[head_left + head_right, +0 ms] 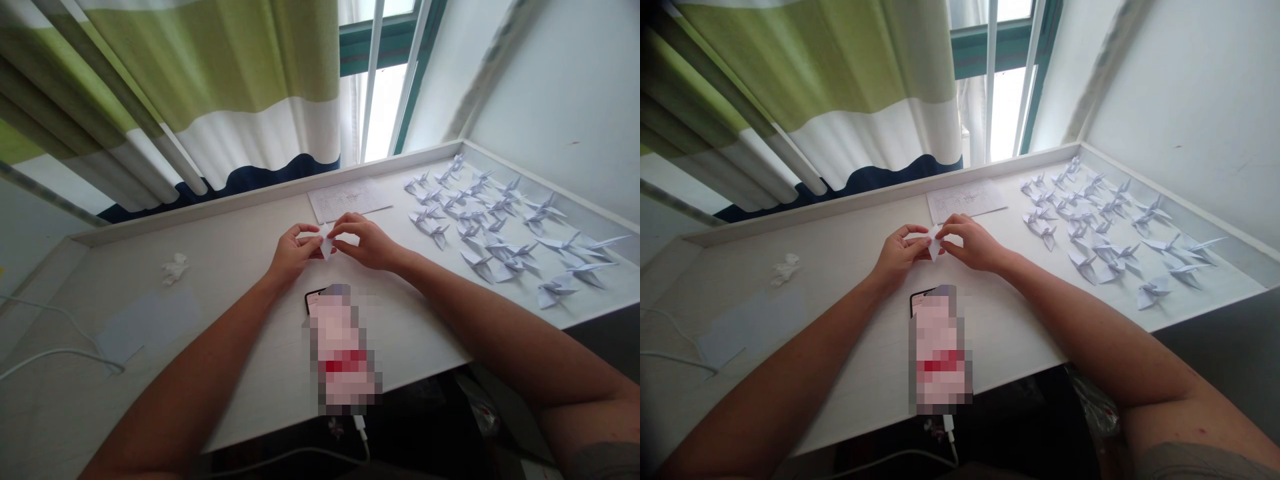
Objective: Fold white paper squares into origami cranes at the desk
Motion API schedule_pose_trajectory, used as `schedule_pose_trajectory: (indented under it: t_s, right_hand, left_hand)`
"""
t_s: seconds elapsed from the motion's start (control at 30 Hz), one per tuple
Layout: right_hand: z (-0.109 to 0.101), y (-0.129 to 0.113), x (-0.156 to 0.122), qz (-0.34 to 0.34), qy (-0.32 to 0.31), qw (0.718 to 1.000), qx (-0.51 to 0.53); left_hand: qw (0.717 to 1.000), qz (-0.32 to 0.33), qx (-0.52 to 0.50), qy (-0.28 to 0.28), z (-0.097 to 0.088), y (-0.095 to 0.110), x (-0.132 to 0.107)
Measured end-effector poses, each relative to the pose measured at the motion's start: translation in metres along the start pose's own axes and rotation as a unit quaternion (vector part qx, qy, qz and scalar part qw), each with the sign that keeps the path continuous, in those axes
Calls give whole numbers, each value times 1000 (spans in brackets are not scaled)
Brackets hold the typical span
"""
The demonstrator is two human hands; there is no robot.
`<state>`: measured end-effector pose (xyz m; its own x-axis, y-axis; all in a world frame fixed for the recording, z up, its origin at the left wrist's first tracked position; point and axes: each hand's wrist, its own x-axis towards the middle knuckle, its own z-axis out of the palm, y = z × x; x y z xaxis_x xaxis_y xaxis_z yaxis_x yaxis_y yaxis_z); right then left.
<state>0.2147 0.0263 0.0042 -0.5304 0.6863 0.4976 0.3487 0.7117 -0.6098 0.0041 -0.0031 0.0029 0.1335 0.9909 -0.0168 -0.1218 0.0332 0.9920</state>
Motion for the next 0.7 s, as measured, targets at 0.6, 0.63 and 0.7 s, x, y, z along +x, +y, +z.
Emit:
schedule_pose_trajectory:
  t_s: [0.6,0.63,0.7]
  right_hand:
    - [4,-5,0,30,4,999,25]
    - [4,-6,0,32,4,999,29]
    - [2,-6,0,38,4,999,34]
  left_hand:
    - [998,6,36,49,6,6,-3]
    - [998,6,36,48,6,5,-3]
    - [999,5,30,37,4,3,-2]
